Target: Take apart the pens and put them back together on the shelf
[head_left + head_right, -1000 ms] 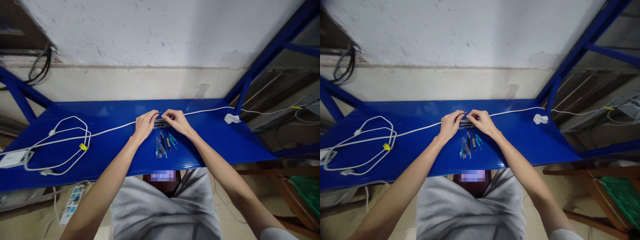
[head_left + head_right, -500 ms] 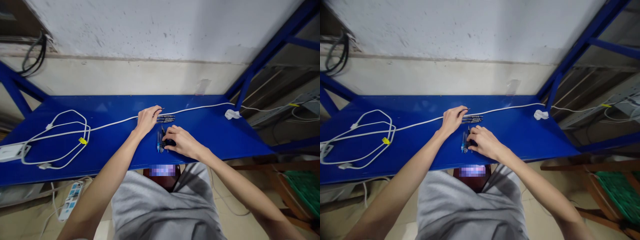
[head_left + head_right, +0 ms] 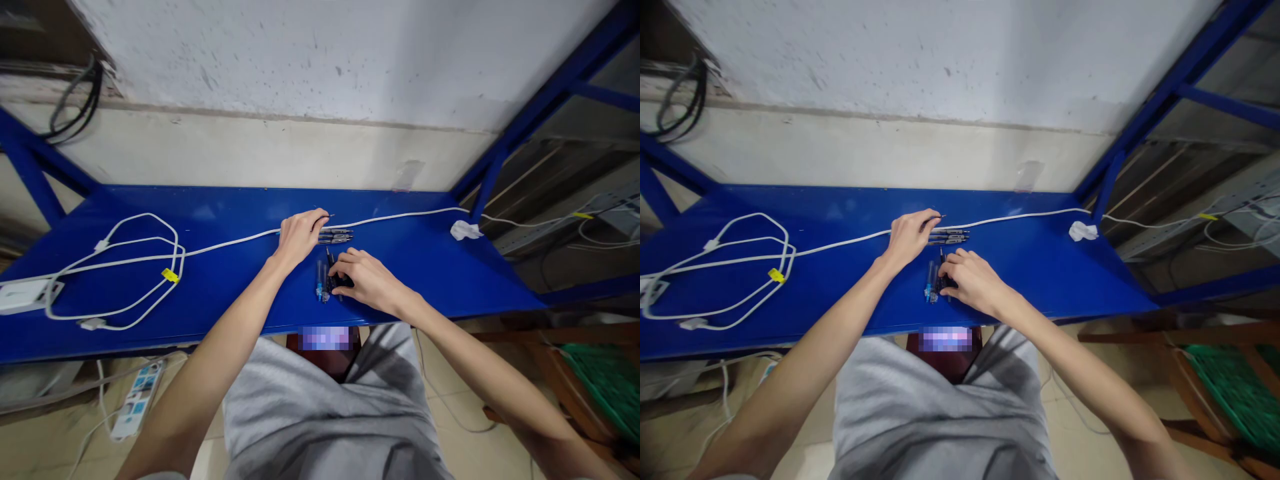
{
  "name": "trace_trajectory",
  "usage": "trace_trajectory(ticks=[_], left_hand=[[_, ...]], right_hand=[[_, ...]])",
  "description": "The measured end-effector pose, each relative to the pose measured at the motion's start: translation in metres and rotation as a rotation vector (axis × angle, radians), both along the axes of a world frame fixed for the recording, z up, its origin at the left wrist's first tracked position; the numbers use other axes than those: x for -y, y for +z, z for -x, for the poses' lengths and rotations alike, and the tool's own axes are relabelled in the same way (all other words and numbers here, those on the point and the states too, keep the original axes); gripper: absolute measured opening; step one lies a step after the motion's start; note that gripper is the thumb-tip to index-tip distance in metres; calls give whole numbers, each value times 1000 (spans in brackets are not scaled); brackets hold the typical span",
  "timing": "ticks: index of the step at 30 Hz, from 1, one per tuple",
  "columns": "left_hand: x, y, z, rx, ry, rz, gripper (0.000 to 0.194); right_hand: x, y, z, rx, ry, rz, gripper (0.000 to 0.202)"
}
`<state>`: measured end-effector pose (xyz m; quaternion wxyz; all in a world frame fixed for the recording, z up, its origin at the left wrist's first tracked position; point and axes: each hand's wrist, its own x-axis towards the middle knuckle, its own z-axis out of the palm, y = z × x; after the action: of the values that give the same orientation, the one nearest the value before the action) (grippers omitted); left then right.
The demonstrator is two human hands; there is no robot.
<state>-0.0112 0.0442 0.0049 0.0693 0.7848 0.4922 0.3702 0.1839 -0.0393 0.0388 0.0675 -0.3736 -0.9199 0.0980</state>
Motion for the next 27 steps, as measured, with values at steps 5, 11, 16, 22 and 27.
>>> trace_trajectory(ticks=[5, 11, 16, 22, 27], left_hand=[[0, 0, 0, 2, -1, 3, 24], [1, 1, 0, -5, 1, 11, 24], [0, -1, 0, -20, 5, 5, 25], [0, 0, 0, -37, 9, 0, 26], [2, 2, 0, -39, 2, 7, 26]], right_hand=[[-2, 1, 3, 13, 22, -17, 19], [0, 5, 6, 62, 5, -59, 16], [2, 5, 9, 114, -7, -85, 14], [1, 5, 12, 106, 0, -44, 11], [-1, 3, 11, 75, -2, -4, 9]])
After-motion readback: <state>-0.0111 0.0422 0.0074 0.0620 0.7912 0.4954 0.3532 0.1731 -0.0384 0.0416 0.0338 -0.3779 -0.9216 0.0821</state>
